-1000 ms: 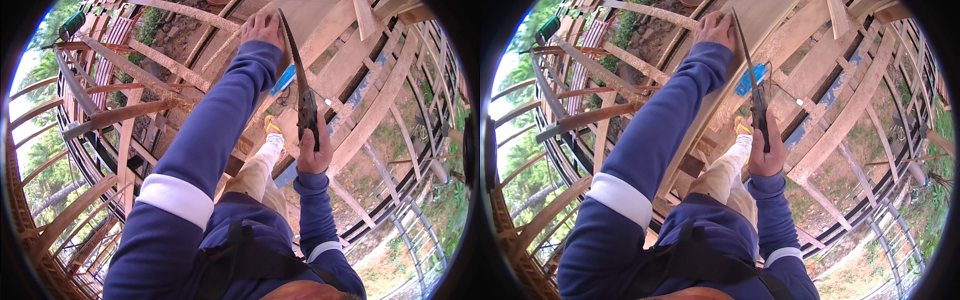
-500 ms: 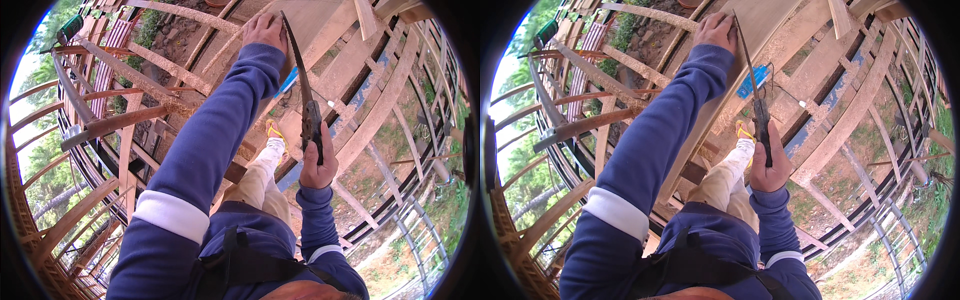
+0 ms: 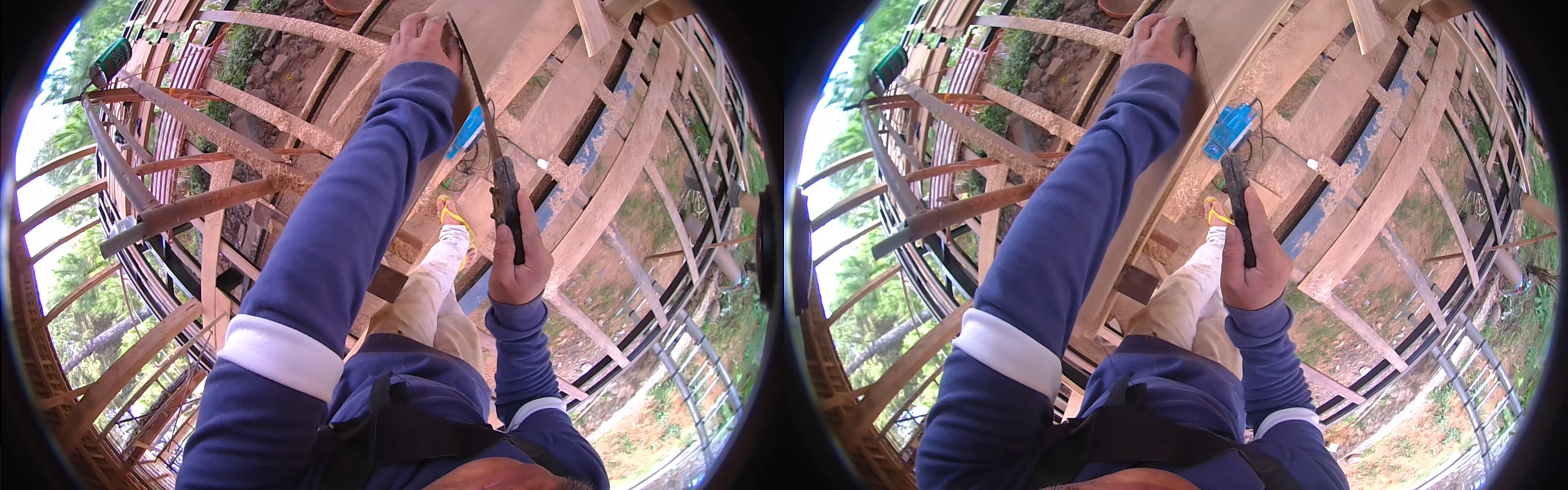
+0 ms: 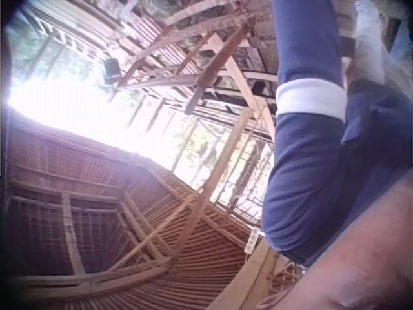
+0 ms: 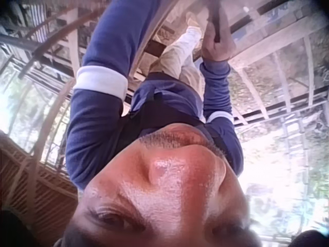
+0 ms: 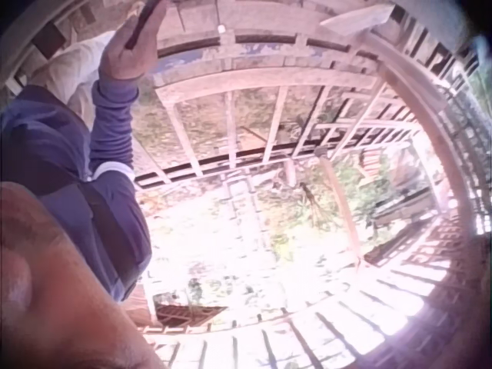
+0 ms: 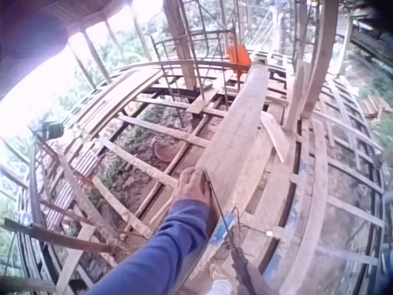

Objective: The person measures a wooden board with a square, marks a line with a pencil, and then saws the board along the marked line while standing on a wooden frame.

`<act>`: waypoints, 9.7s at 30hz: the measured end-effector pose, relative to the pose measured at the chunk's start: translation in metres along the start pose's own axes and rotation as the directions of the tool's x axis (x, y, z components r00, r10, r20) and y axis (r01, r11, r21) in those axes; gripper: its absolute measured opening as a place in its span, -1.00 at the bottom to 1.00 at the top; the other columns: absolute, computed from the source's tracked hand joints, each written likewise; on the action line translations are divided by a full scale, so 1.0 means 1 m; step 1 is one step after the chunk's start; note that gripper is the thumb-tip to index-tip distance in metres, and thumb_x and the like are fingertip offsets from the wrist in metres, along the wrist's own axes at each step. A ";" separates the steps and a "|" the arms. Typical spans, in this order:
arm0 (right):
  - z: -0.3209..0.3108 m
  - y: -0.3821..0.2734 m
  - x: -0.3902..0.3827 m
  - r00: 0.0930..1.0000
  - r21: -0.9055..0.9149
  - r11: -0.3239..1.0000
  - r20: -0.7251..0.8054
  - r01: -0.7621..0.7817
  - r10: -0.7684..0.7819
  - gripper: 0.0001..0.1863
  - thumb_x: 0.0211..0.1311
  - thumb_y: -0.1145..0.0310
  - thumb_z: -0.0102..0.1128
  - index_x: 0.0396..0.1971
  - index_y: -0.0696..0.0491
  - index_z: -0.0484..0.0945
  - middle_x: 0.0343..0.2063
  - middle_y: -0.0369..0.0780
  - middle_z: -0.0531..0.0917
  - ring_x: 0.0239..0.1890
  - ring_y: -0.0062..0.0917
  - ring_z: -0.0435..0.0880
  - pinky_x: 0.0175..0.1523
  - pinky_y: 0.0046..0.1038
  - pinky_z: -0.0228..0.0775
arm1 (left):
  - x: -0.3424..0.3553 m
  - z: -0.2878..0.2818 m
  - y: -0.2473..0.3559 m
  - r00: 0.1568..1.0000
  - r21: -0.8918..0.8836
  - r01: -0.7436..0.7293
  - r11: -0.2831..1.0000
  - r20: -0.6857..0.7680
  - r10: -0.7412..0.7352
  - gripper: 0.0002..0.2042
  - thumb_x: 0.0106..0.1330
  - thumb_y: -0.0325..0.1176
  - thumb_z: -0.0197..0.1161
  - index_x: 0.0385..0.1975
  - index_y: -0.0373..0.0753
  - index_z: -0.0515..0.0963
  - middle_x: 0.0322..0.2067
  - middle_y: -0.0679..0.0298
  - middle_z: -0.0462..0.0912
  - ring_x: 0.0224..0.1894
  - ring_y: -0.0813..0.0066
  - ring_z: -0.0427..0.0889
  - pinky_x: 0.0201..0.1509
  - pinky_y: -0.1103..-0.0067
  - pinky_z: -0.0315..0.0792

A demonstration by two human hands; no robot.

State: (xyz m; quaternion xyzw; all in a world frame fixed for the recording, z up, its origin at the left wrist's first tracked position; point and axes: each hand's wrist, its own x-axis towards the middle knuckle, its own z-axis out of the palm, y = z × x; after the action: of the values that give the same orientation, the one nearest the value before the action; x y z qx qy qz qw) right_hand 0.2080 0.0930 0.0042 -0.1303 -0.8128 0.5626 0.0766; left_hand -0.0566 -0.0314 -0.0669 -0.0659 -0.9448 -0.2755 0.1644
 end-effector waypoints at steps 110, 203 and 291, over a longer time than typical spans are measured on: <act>-0.007 0.001 0.031 0.999 -0.022 0.999 -0.013 0.039 -0.039 -0.46 0.21 0.50 0.25 0.23 0.19 0.48 -0.45 -0.03 0.70 -0.49 -0.28 0.73 -0.31 -0.40 0.55 | 0.036 -0.001 0.019 0.922 0.196 0.321 0.927 0.159 -0.353 -0.62 0.40 0.02 0.10 -0.11 -0.16 0.62 -0.16 0.08 0.74 -0.05 0.00 0.69 0.02 0.22 0.52; 0.003 -0.003 0.016 0.987 -0.073 0.991 -0.105 0.114 -0.122 -0.42 0.19 0.44 0.27 0.26 0.13 0.45 -0.54 -0.13 0.66 -0.57 -0.20 0.66 -0.44 -0.24 0.50 | 0.035 -0.004 0.023 0.913 0.210 0.312 0.926 0.202 -0.354 -0.56 0.42 0.05 0.06 -0.08 -0.22 0.60 -0.12 -0.01 0.72 -0.03 -0.05 0.68 0.07 0.22 0.49; 0.010 -0.025 0.067 0.995 -0.105 0.991 -0.048 0.083 -0.088 -0.44 0.21 0.43 0.27 0.24 0.17 0.46 -0.62 -0.07 0.62 -0.62 -0.18 0.63 -0.48 -0.27 0.46 | 0.086 0.017 0.001 0.862 0.288 0.358 0.888 0.262 -0.433 -0.43 0.45 0.15 -0.11 -0.15 -0.21 0.72 -0.20 -0.07 0.72 -0.07 -0.13 0.68 0.06 0.11 0.49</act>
State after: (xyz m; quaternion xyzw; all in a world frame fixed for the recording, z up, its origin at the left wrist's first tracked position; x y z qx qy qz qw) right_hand 0.1382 0.0960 0.0227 -0.1137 -0.8434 0.5124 0.1150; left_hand -0.1419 -0.0182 -0.0500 0.1062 -0.9772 -0.1783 -0.0446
